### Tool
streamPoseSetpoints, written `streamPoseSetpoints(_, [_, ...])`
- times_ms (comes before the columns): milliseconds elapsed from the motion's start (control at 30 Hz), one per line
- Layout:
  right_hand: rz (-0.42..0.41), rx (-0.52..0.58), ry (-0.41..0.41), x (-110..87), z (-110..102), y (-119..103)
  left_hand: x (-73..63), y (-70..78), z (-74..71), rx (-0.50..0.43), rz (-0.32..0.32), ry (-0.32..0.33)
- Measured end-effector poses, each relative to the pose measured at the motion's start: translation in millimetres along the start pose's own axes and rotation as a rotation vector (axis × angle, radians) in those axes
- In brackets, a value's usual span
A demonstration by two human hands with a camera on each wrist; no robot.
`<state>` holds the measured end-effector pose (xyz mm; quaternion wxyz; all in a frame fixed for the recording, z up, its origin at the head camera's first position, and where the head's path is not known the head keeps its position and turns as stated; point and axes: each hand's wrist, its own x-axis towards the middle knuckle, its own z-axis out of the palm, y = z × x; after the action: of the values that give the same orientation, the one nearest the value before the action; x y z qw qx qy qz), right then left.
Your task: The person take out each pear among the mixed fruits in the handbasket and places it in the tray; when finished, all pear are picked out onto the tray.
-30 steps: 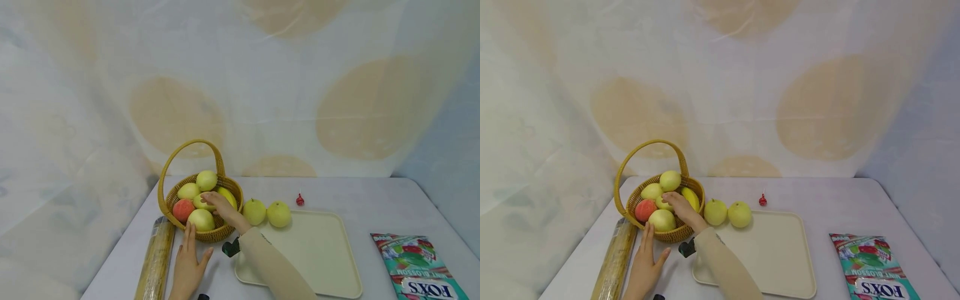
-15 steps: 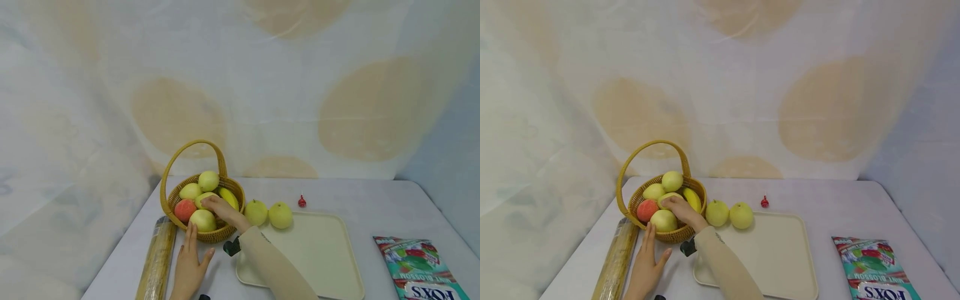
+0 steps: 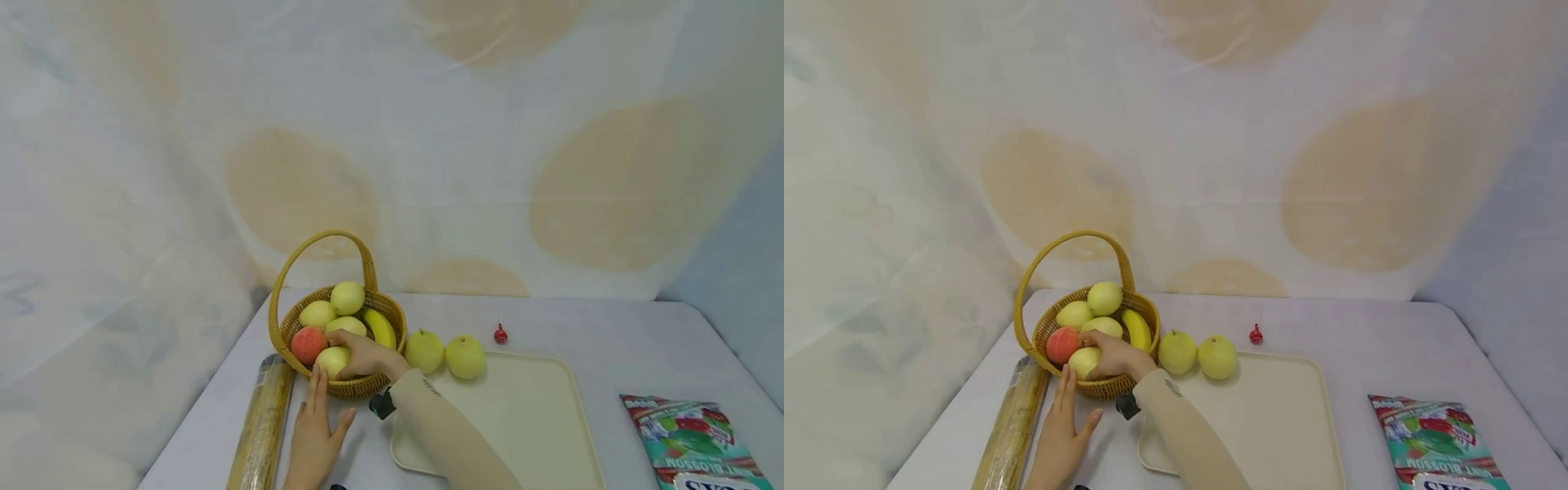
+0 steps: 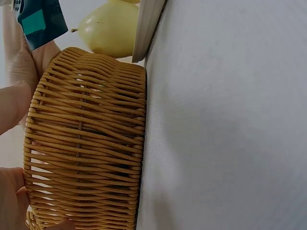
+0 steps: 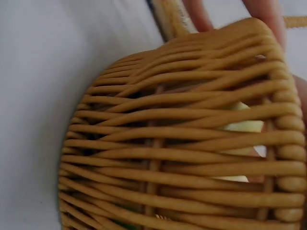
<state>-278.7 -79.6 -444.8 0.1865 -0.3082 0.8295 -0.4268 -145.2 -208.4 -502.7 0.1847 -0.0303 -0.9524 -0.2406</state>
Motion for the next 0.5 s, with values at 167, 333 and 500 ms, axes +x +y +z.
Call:
streamPoseSetpoints(167, [-0.026,-0.026,0.05,-1.3,-1.8,-2.1,1.3,0.2,-1.0,-0.003,0.0,-0.007])
streamPoseSetpoints(333, [-0.037,0.081,0.125,-3.6,-4.5,-3.7,2.2,-1.8,0.0,-0.008,-0.005,-0.013])
streamPoseSetpoints(500, [-0.036,0.198,0.168,-6.8,-6.6,-2.4,3.0,-3.0,-0.1,-0.001,0.008,-0.009])
